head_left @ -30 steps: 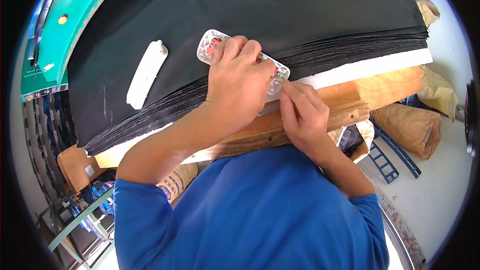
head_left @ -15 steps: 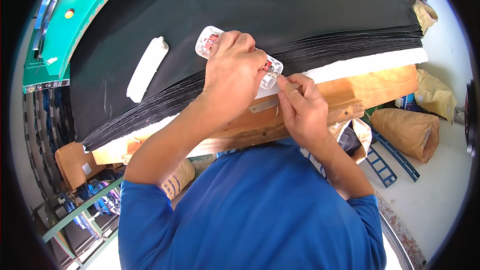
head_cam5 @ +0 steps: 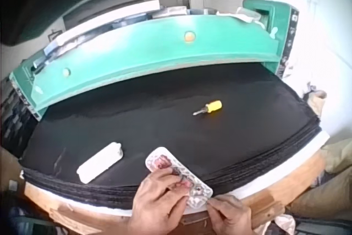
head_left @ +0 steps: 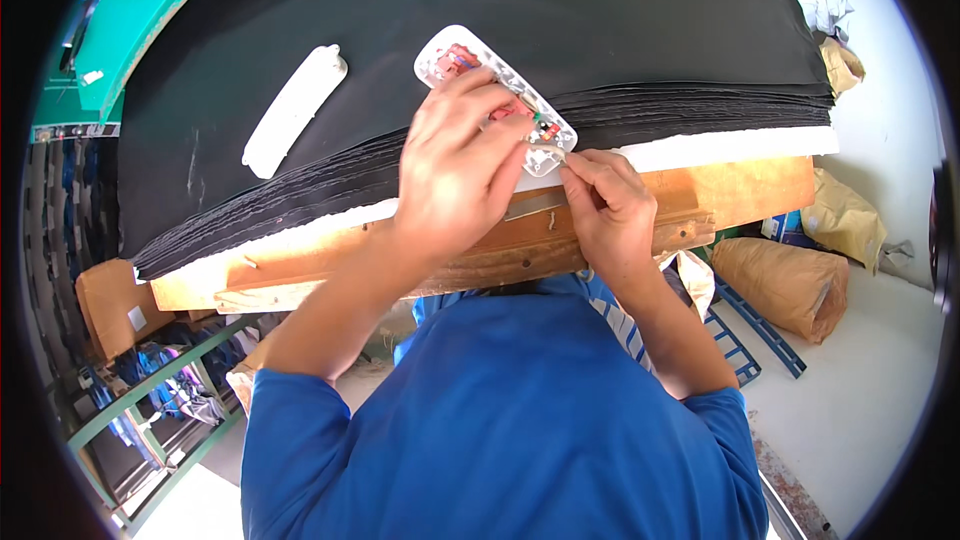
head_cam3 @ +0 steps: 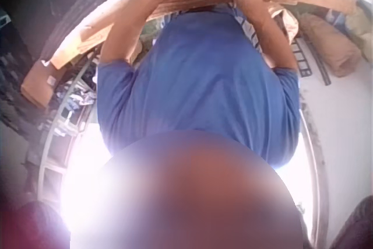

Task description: Connecting electrical wires to the internal terminals of a power strip using a screwdriver.

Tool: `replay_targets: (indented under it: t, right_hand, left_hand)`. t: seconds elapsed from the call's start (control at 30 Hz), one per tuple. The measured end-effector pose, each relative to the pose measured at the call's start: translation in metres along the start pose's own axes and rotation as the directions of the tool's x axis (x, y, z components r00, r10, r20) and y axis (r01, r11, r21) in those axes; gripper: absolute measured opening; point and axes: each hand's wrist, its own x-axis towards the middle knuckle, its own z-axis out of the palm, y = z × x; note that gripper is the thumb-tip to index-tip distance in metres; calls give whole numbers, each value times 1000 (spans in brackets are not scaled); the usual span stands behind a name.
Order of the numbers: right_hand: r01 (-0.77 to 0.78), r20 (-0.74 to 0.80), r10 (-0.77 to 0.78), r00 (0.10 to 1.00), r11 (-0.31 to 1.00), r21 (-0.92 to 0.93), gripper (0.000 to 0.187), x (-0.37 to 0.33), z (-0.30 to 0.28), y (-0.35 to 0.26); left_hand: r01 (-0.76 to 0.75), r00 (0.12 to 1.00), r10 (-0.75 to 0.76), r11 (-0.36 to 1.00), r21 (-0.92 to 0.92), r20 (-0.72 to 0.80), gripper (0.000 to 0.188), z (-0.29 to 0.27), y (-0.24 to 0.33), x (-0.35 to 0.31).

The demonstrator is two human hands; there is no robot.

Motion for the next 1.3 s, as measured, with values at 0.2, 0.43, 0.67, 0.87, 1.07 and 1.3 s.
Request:
replay_targets:
  t: [0.2,0.43,0.67,0.87,1.07,1.3]
  right_hand:
    - [-167,35,163,986,962,217,16,-2,2,-3]
    - [-87,117,59,991,964,249,21,-2,-5,-2]
    - [-117,187,54,981,931,345,26,-15,-3,-6]
    - [5,264,-127,956,908,418,33,3,-5,-36]
    - [-102,373,-150,916,811,576,35,55,-2,-49]
    - [-182,438,24,899,928,324,26,46,-53,-25]
  left_hand:
    - [734,554,-764,262,-627,330,42,12,39,-42]
    - [646,425,-850,44,-762,311,39,29,48,-26]
    - [789,358,-804,-10,-614,474,28,29,53,-26]
    - [563,427,-780,-166,-809,457,31,6,46,-26]
    - [540,534,-821,147,-829,202,21,-58,15,-6]
    - [440,483,-874,297,-847,-55,23,-133,-20,-64]
